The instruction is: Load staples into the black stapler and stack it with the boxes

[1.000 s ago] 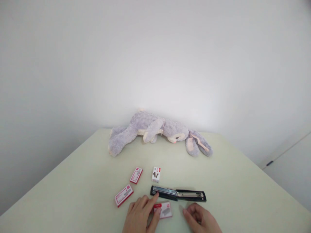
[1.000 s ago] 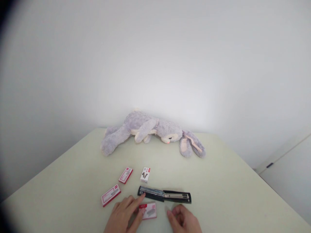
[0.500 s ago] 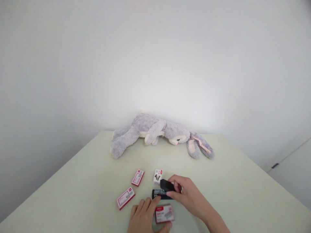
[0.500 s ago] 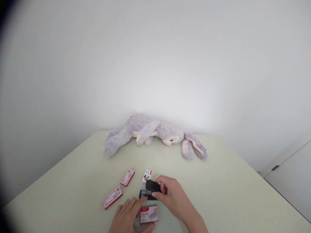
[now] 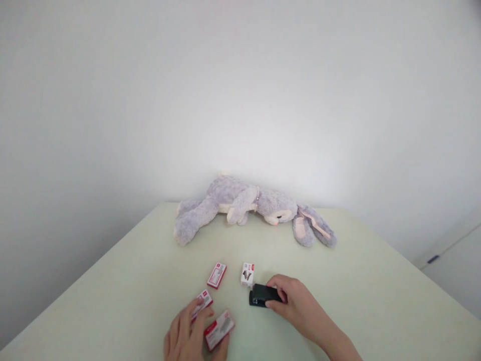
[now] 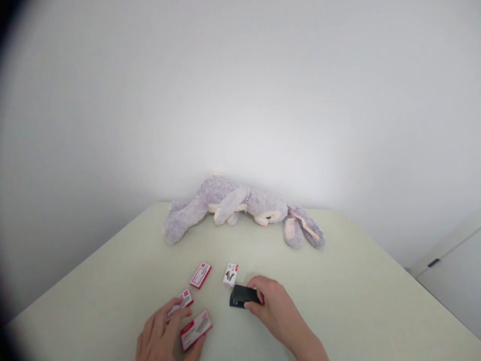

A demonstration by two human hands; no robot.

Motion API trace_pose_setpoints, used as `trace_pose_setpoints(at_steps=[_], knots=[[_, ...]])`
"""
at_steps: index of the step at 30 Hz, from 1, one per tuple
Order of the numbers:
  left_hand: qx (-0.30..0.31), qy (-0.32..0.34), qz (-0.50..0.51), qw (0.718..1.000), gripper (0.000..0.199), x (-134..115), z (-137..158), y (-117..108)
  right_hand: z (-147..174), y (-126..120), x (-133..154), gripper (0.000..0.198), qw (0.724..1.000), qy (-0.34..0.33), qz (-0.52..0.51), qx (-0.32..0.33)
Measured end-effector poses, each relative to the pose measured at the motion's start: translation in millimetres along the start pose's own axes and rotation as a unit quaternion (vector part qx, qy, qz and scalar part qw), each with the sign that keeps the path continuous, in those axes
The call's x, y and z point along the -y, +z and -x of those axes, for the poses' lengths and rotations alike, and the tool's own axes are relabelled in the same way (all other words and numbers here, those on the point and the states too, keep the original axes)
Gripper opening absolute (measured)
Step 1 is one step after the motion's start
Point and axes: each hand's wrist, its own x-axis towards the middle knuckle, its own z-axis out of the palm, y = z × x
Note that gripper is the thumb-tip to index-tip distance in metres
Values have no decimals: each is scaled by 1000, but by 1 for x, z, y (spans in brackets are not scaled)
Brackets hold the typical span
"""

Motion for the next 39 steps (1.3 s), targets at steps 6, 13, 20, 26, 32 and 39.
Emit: trace_pose_setpoints(at_steps=[6, 13, 20, 26, 32, 39], knots=[[97, 4, 77, 992, 54, 32, -29, -6, -1, 2, -1, 12, 1000, 13, 8, -3], [153, 23, 59, 986, 55, 1, -60, -3, 3, 8, -3, 9, 995, 68, 61, -50], [84, 9, 81, 993, 51, -28, -51, 19, -16, 26, -12, 15, 977, 114, 40, -175], [6, 45, 79, 996, 46, -53, -41, 41, -35, 53, 5, 19, 979, 77, -28, -189], [20, 98, 37, 994, 54, -49, -37, 51, -17, 81, 16, 22, 976, 69, -132, -156], [25, 118, 21, 992, 63, -13, -23, 41, 3, 99, 37, 22, 976, 48, -200, -76]])
